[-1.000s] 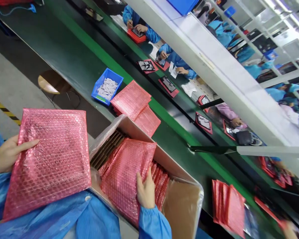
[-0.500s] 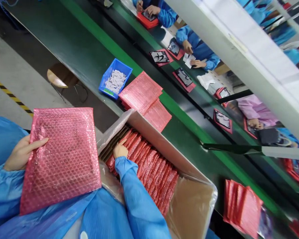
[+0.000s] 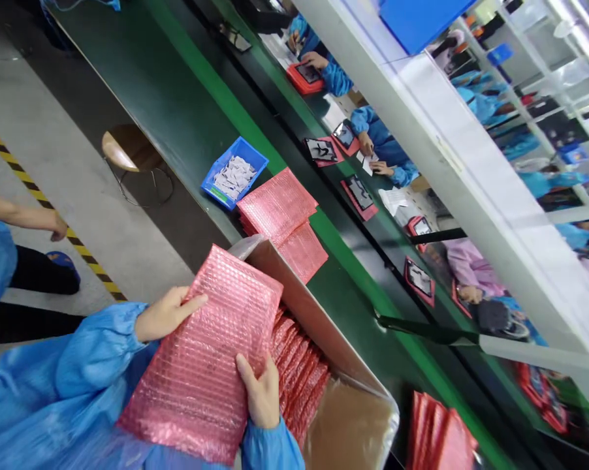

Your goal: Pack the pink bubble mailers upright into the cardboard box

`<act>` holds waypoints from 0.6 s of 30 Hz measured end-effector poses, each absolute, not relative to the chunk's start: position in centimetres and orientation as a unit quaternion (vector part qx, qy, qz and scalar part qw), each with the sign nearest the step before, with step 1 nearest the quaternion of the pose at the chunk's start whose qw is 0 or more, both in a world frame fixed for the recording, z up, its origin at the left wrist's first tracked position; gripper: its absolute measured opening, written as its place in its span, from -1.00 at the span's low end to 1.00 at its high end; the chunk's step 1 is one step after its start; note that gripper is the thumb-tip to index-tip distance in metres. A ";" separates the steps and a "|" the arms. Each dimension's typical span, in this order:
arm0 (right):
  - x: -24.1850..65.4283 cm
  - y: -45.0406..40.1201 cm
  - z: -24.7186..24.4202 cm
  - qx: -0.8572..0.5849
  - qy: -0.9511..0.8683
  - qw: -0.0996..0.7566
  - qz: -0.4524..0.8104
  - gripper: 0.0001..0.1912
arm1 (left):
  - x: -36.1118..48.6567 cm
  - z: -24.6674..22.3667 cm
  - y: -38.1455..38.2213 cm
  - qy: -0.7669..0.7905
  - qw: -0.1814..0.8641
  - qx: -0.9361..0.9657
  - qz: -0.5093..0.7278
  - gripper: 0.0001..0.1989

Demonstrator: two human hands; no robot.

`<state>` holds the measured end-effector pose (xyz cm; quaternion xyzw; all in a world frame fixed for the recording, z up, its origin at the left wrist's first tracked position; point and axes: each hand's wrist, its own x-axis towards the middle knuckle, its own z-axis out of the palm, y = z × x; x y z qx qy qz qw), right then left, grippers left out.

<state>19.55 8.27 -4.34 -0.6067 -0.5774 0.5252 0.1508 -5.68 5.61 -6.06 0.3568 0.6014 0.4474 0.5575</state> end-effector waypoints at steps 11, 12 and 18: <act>20.3 11.1 -3.9 -0.655 -0.658 0.177 0.327 -0.24 | -4.3 -9.2 4.6 0.711 0.371 0.552 0.228 -0.41; 19.2 11.6 -4.5 -0.653 -0.681 0.132 0.305 -0.26 | -4.4 -9.3 4.6 0.712 0.390 0.549 0.199 -0.40; 10.9 14.8 -10.1 -0.645 -0.719 -0.202 0.162 -0.28 | -4.7 -9.0 4.5 0.720 0.382 0.550 0.183 -0.45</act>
